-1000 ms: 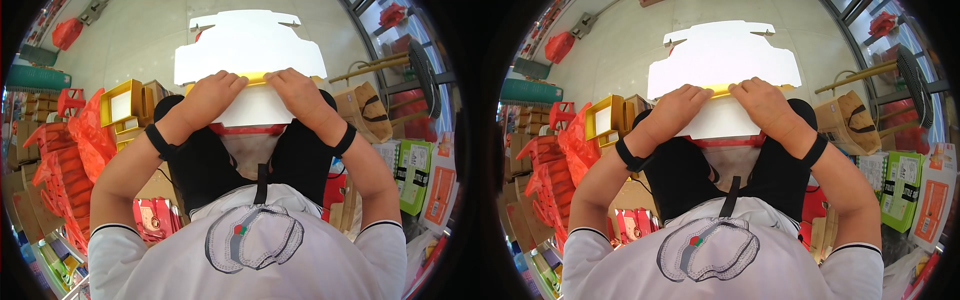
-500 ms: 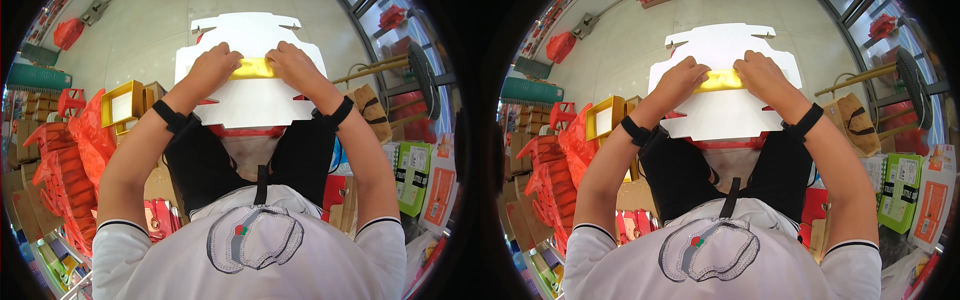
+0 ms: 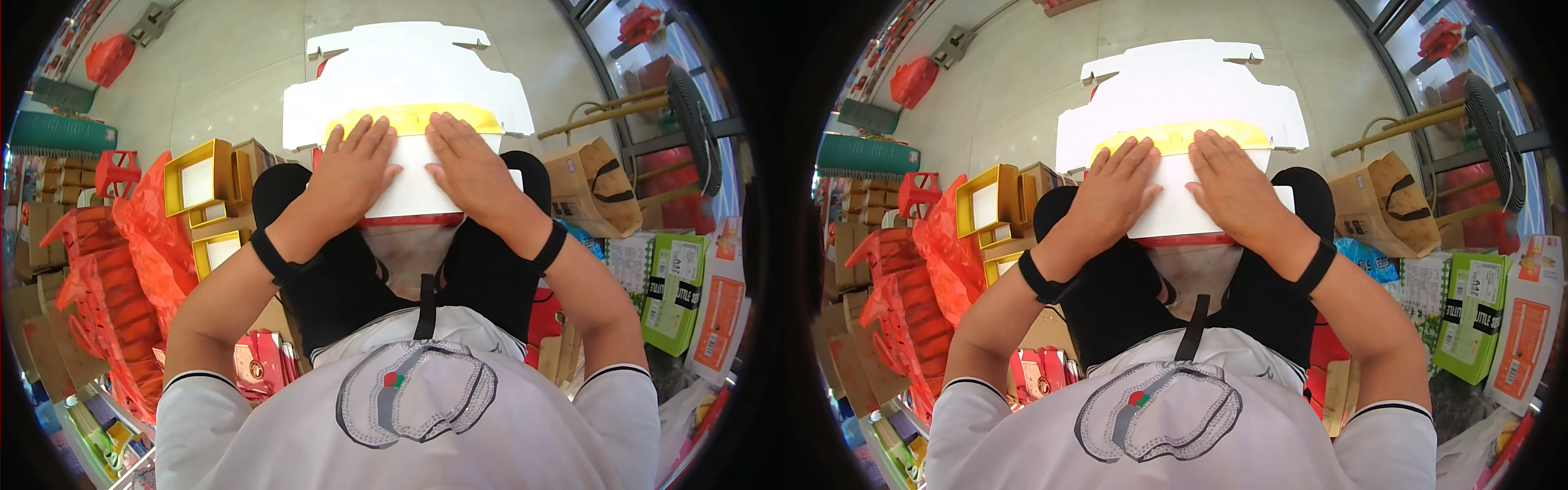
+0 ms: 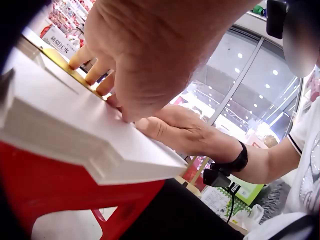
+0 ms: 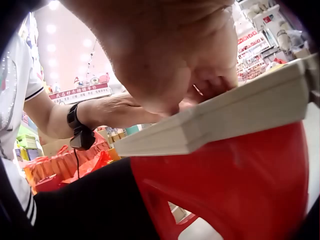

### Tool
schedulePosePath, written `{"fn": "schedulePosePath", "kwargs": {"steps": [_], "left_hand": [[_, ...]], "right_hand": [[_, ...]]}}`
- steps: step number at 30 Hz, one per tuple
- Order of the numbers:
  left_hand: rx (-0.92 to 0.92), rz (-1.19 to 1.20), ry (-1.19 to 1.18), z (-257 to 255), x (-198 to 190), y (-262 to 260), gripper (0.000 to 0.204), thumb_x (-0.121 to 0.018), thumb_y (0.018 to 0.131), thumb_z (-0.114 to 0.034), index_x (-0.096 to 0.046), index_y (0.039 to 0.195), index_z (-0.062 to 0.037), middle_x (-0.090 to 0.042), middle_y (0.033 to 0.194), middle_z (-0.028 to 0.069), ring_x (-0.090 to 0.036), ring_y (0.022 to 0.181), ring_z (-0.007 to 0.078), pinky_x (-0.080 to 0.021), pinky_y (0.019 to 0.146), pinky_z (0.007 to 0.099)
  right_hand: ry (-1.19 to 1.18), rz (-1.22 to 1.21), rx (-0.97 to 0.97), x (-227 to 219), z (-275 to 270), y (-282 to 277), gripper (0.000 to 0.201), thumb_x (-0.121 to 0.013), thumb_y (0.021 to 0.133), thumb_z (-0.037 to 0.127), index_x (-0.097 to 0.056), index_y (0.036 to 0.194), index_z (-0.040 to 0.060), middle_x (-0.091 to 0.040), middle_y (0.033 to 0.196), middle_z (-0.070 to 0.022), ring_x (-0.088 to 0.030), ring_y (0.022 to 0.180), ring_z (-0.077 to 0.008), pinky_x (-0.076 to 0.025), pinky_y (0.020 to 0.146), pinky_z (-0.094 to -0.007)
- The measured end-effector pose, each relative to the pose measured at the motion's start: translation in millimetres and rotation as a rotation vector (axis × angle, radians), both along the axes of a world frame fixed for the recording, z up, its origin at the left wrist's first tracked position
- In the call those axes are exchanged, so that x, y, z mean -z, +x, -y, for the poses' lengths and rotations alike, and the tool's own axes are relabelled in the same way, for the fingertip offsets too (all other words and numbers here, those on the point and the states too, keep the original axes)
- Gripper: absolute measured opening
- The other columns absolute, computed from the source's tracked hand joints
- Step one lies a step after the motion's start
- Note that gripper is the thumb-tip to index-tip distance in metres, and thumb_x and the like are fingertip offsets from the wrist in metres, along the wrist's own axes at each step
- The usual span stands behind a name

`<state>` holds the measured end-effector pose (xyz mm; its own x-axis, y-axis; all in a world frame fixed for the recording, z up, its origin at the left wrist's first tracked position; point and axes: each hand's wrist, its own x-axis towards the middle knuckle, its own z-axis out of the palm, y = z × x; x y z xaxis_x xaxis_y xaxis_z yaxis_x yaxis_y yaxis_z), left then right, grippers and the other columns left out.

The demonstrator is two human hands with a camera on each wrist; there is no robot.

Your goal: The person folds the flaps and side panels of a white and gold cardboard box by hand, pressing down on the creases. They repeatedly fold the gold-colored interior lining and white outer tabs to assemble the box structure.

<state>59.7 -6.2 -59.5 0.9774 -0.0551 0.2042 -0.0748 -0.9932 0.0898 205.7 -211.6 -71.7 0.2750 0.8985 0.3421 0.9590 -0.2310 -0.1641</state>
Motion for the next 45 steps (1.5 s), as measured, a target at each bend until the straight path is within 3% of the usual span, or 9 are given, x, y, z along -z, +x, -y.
{"fn": "schedulePosePath", "kwargs": {"steps": [7,10,13,14,21,28,36,43,45], "left_hand": [[-0.088,0.007,0.062,-16.7,-13.9,-18.6,0.048,-0.061,0.107,-0.026,-0.056,0.145,0.0027,-0.058,0.148,0.0224,-0.054,0.140,0.0398,-0.044,0.116,0.0499],[-0.257,-0.557,-0.070,-9.8,-65.7,21.2,0.047,-0.063,0.105,-0.024,-0.056,0.142,0.0049,-0.059,0.145,0.0245,-0.056,0.137,0.0402,-0.045,0.114,0.0490],[0.093,0.165,0.062,-32.0,-12.9,44.2,0.046,-0.064,0.103,-0.023,-0.059,0.139,0.0047,-0.064,0.133,0.0241,-0.061,0.125,0.0399,-0.049,0.108,0.0480],[0.135,0.208,-0.045,-26.7,-8.7,54.5,0.045,-0.065,0.101,-0.023,-0.060,0.138,0.0034,-0.066,0.120,0.0220,-0.064,0.116,0.0381,-0.051,0.102,0.0471],[-0.053,-0.216,-0.412,-18.3,-35.1,72.4,0.026,-0.070,0.093,-0.006,-0.068,0.119,-0.0056,-0.068,0.108,0.0126,-0.066,0.104,0.0348,-0.053,0.093,0.0459],[0.270,0.222,-0.180,-32.8,-80.7,41.5,0.026,-0.071,0.085,0.005,-0.068,0.106,-0.0097,-0.066,0.095,0.0081,-0.065,0.099,0.0308,-0.050,0.096,0.0428],[0.250,0.371,0.030,-79.3,-97.6,23.1,0.025,-0.072,0.084,0.004,-0.064,0.104,-0.0086,-0.067,0.108,0.0076,-0.065,0.123,0.0294,-0.044,0.120,0.0496],[0.145,0.215,0.156,-110.6,-49.6,50.4,0.022,-0.062,0.090,0.006,-0.068,0.107,-0.0057,-0.071,0.123,0.0127,-0.063,0.131,0.0335,-0.041,0.122,0.0505],[0.206,0.230,-0.061,-97.0,-30.2,53.4,0.020,-0.063,0.090,-0.001,-0.071,0.108,-0.0072,-0.071,0.123,0.0104,-0.059,0.136,0.0331,-0.037,0.126,0.0503]], "right_hand": [[-0.053,0.024,0.148,-7.4,45.3,23.5,0.050,-0.065,0.101,0.019,-0.058,0.141,-0.0086,-0.056,0.151,-0.0258,-0.053,0.144,-0.0385,-0.040,0.123,-0.0462],[-0.003,0.053,0.129,-1.9,44.0,25.8,0.048,-0.066,0.099,0.018,-0.061,0.138,-0.0085,-0.058,0.148,-0.0269,-0.055,0.139,-0.0403,-0.043,0.120,-0.0477],[0.019,0.065,0.119,-1.3,42.0,25.9,0.048,-0.067,0.097,0.017,-0.060,0.138,-0.0078,-0.058,0.146,-0.0273,-0.057,0.136,-0.0419,-0.044,0.118,-0.0490],[0.020,0.051,0.115,-2.7,42.9,26.5,0.049,-0.067,0.096,0.016,-0.060,0.138,-0.0075,-0.058,0.147,-0.0270,-0.057,0.136,-0.0418,-0.044,0.118,-0.0491],[0.140,-0.048,0.160,-25.4,58.9,57.6,0.064,-0.074,0.087,0.007,-0.053,0.146,0.0007,-0.058,0.147,-0.0216,-0.057,0.135,-0.0398,-0.045,0.117,-0.0476],[0.230,-0.002,0.107,-48.5,70.2,87.1,0.058,-0.076,0.082,0.003,-0.061,0.137,0.0062,-0.065,0.140,-0.0163,-0.061,0.130,-0.0380,-0.050,0.112,-0.0455],[0.331,0.107,-0.106,-73.9,57.4,40.1,0.021,-0.073,0.082,0.003,-0.071,0.103,0.0070,-0.073,0.115,-0.0116,-0.070,0.108,-0.0325,-0.057,0.094,-0.0413],[0.158,-0.025,-0.157,-38.2,16.1,-27.3,0.028,-0.070,0.078,0.001,-0.072,0.106,0.0060,-0.066,0.102,-0.0084,-0.065,0.099,-0.0280,-0.055,0.083,-0.0393],[0.087,-0.035,-0.150,-23.3,11.9,-26.2,0.030,-0.071,0.077,0.001,-0.071,0.106,0.0057,-0.063,0.100,-0.0079,-0.064,0.098,-0.0269,-0.054,0.081,-0.0389]]}}
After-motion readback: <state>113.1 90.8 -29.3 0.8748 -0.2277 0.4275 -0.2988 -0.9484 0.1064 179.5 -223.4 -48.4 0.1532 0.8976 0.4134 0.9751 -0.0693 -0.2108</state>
